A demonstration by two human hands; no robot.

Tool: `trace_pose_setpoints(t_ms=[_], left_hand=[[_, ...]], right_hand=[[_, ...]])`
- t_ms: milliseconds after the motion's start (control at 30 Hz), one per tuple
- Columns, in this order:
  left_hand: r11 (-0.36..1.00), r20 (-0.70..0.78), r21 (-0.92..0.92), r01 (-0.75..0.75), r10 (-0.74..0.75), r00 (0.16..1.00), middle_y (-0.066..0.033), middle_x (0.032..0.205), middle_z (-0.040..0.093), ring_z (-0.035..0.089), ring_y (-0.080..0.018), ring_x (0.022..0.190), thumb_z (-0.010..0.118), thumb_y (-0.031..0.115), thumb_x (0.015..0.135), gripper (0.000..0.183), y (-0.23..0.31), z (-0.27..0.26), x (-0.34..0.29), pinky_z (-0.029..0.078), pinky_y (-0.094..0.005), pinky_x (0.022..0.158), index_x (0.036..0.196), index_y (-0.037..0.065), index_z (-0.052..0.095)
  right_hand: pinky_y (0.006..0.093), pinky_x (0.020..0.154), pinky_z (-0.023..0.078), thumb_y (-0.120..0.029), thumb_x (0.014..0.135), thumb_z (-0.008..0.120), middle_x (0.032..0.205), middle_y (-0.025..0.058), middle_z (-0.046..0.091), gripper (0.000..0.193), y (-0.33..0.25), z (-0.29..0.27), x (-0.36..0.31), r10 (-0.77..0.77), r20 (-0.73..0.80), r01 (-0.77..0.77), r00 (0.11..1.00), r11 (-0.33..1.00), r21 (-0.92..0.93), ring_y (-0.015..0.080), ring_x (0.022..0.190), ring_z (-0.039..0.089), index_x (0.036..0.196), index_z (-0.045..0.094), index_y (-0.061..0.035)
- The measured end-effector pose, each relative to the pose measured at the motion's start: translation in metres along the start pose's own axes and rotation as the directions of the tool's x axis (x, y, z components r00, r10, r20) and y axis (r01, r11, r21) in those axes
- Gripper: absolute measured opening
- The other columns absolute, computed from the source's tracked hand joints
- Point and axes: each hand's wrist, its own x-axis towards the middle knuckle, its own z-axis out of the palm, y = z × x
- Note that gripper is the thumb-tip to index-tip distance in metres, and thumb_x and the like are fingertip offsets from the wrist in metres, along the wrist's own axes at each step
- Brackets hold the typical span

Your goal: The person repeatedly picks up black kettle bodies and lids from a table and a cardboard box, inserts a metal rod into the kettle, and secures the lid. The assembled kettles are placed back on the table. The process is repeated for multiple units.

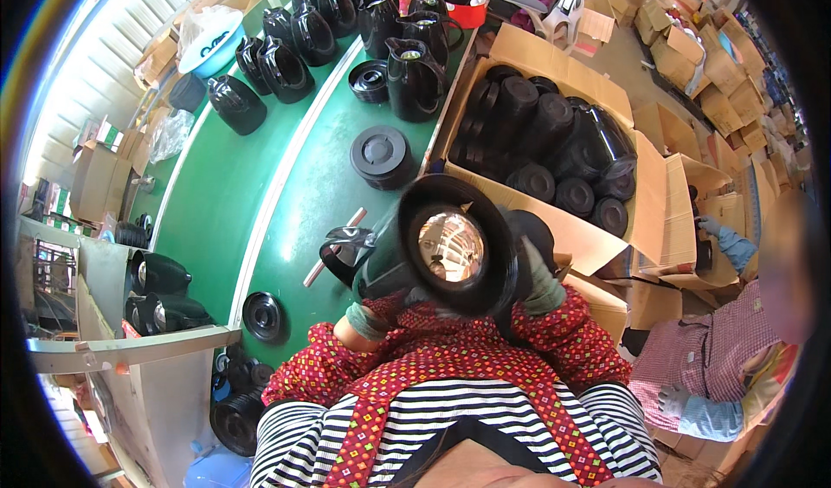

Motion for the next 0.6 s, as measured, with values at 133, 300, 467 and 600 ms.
trace_pose_setpoints(t_ms=[133, 300, 467, 600], left_hand=[[0.995, 0.036, -0.086, 0.049, -0.046, 0.998, -0.0188, 0.16, 0.043, 0.043, -0.0319, 0.145, 0.052, 0.03, 0.11, 0.042, -0.006, -0.015, -0.012, 0.039, -0.0489, 0.121, 0.144, 0.005, 0.05], [0.977, 0.081, -0.196, 0.087, -0.072, 0.994, -0.018, 0.158, 0.046, 0.047, -0.0299, 0.143, 0.051, 0.028, 0.111, 0.046, -0.013, -0.025, -0.022, 0.043, -0.0464, 0.119, 0.15, 0.004, 0.046], [0.99, 0.051, -0.132, 0.048, -0.042, 0.998, -0.0161, 0.153, 0.052, 0.055, -0.0271, 0.136, 0.051, 0.022, 0.112, 0.047, -0.012, -0.029, -0.019, 0.049, -0.0432, 0.115, 0.154, 0.002, 0.044], [0.986, -0.071, 0.168, -0.013, 0.025, 0.997, -0.0152, 0.148, 0.057, 0.063, -0.0257, 0.125, 0.056, 0.014, 0.11, 0.044, -0.028, -0.06, -0.028, 0.055, -0.0423, 0.108, 0.152, 0.001, 0.047]], right_hand=[[0.0388, 0.117, 0.041, -0.045, 0.107, 0.059, 0.155, 0.0135, 0.052, 0.07, -0.065, 0.008, -0.028, -0.225, -0.219, 0.215, 0.95, 0.974, -0.066, 0.0259, 0.14, 0.052, 0.16, 0.041, -0.0034], [0.0495, 0.12, 0.034, -0.057, 0.093, 0.072, 0.16, 0.0237, 0.043, 0.091, -0.086, 0.019, -0.046, -0.382, 0.057, 0.281, 0.922, 0.564, -0.776, 0.0415, 0.141, 0.046, 0.16, 0.044, -0.0022], [0.0516, 0.119, 0.032, -0.06, 0.093, 0.069, 0.159, 0.0246, 0.042, 0.092, -0.09, 0.02, -0.052, -0.344, 0.115, 0.302, 0.932, 0.561, -0.77, 0.0416, 0.142, 0.044, 0.16, 0.043, -0.0023], [0.0515, 0.121, 0.031, -0.059, 0.096, 0.066, 0.162, 0.0245, 0.039, 0.091, -0.079, 0.018, -0.05, -0.381, 0.124, 0.351, 0.916, 0.614, -0.707, 0.0418, 0.144, 0.042, 0.161, 0.041, -0.0012]])
